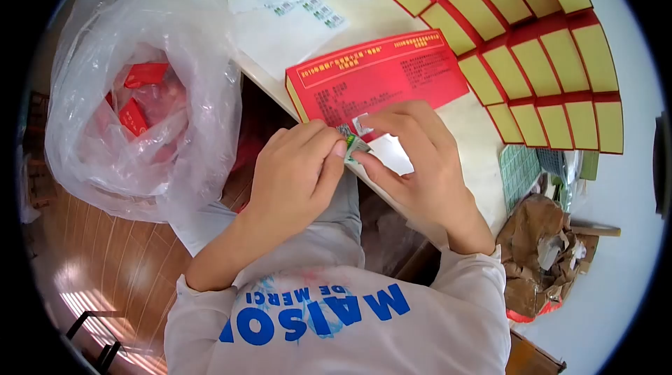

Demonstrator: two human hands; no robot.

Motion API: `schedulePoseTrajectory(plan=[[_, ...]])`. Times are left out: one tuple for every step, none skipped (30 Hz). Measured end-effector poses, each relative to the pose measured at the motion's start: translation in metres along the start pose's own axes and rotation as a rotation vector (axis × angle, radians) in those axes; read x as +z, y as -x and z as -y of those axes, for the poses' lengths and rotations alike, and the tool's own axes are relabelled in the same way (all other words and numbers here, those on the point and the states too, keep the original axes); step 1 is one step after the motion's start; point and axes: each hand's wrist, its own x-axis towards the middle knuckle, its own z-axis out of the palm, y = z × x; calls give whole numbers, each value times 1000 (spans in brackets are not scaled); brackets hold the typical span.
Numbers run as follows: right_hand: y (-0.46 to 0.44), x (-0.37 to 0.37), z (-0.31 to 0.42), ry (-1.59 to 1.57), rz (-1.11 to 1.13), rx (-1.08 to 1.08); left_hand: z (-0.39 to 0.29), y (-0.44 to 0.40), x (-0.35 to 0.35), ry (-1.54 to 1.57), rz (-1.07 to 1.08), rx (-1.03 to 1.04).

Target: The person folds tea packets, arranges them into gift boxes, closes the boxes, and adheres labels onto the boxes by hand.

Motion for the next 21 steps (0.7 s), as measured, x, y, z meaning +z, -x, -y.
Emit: schedulePoseTrajectory(plan=[[5, -1, -4, -2, 3, 10, -3, 1, 1, 4, 9, -5], [9, -1, -9, -27, 45, 22, -5, 1, 3, -51, 25, 16], [13, -2, -12, -53, 86, 32, -6, 1, 4, -107, 40, 40], [14, -3, -12, -55, 85, 34, -6, 1, 6, -108, 44, 39], [14, -5, -11, -121, 54, 158, -5, 1, 7, -132, 27, 5], [15, -7, -12, -188, 22, 283, -3, 0, 8, -156, 12, -28], [16, -8, -18, -191, 20, 288, -1, -1, 9, -157, 18, -29], [17, -9, -28, -266, -54, 429, 2, -3, 11, -183, -65, -8], [17, -10, -38, -340, -129, 572, 5, -3, 12, -209, -147, 14], [18, -10, -46, -371, -102, 589, 5, -2, 11, -224, -99, 18], [19, -10, -48, -371, -105, 602, 7, -2, 14, -219, -87, 17], [18, -9, -50, -416, -74, 651, 9, -2, 19, -243, -83, 87], [18, -7, -52, -462, -42, 701, 12, -1, 24, -266, -77, 156], [18, -4, -56, -467, -46, 679, 13, 2, 30, -251, -61, 138], [18, -3, -58, -467, -48, 690, 13, 2, 32, -246, -51, 137], [17, -3, -59, -463, -29, 713, 13, 2, 34, -272, -52, 138], [16, -3, -60, -459, -10, 736, 13, 2, 36, -299, -54, 140], [15, -3, -60, -458, -13, 744, 13, 2, 36, -294, -46, 141], [15, -3, -60, -468, -20, 758, 13, 1, 37, -296, -47, 128], [15, -2, -59, -477, -27, 771, 13, 1, 37, -300, -49, 116], [15, -2, -59, -476, -32, 779, 13, 1, 37, -296, -41, 119]])
